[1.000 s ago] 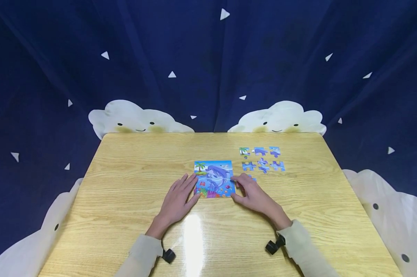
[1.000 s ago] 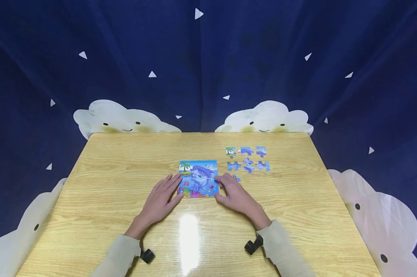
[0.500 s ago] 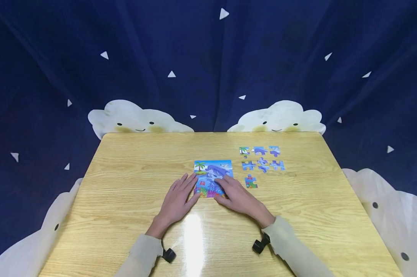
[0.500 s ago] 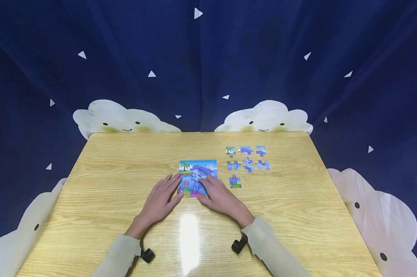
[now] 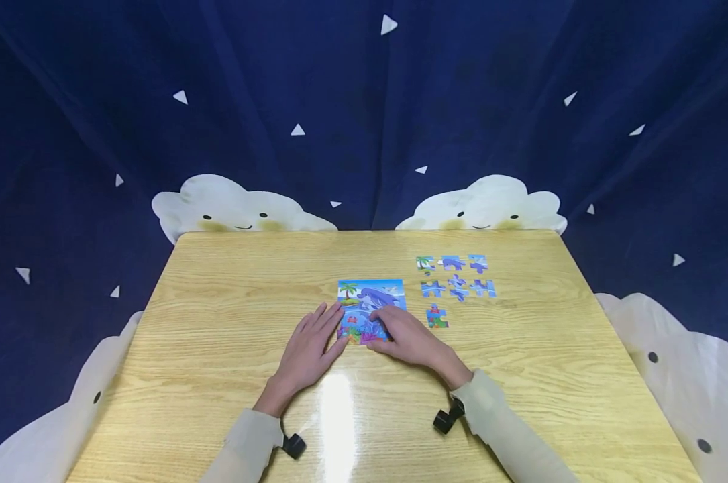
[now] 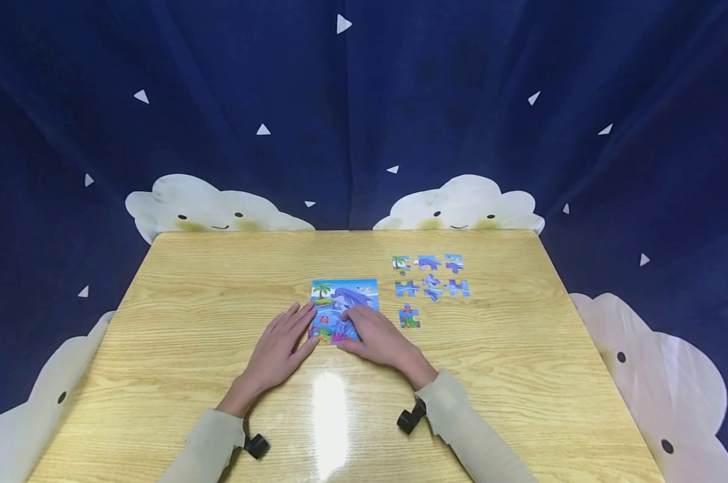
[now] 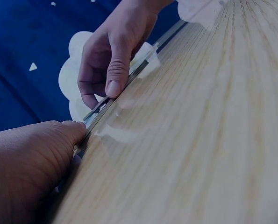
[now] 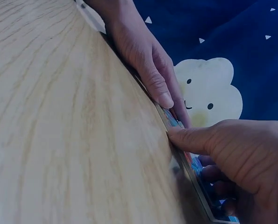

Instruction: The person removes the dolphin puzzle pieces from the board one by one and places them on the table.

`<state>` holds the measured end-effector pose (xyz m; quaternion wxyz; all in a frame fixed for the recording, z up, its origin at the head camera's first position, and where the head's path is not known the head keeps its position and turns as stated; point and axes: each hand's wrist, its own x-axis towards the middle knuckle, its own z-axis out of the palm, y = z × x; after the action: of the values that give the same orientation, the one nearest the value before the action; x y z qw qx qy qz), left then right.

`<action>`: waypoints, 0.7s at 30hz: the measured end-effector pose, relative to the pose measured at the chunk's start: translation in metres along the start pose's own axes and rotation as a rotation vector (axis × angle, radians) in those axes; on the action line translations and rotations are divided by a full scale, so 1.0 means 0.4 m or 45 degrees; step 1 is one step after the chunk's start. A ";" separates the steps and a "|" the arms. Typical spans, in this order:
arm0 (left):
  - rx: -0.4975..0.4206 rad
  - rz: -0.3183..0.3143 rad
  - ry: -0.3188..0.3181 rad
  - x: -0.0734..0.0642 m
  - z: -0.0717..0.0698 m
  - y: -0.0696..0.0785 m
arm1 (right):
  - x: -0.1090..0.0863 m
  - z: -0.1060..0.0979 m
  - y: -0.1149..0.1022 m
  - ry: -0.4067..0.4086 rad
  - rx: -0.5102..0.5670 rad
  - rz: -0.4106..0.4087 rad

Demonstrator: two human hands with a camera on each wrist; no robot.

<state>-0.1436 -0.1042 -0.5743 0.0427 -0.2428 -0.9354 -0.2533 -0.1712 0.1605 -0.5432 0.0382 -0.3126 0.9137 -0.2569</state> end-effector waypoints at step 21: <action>0.000 0.004 0.001 0.000 -0.001 -0.002 | 0.002 -0.003 0.007 0.072 0.254 0.049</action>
<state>-0.1441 -0.1049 -0.5745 0.0433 -0.2443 -0.9350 -0.2533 -0.1738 0.1624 -0.5437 0.0480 -0.2824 0.8901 -0.3545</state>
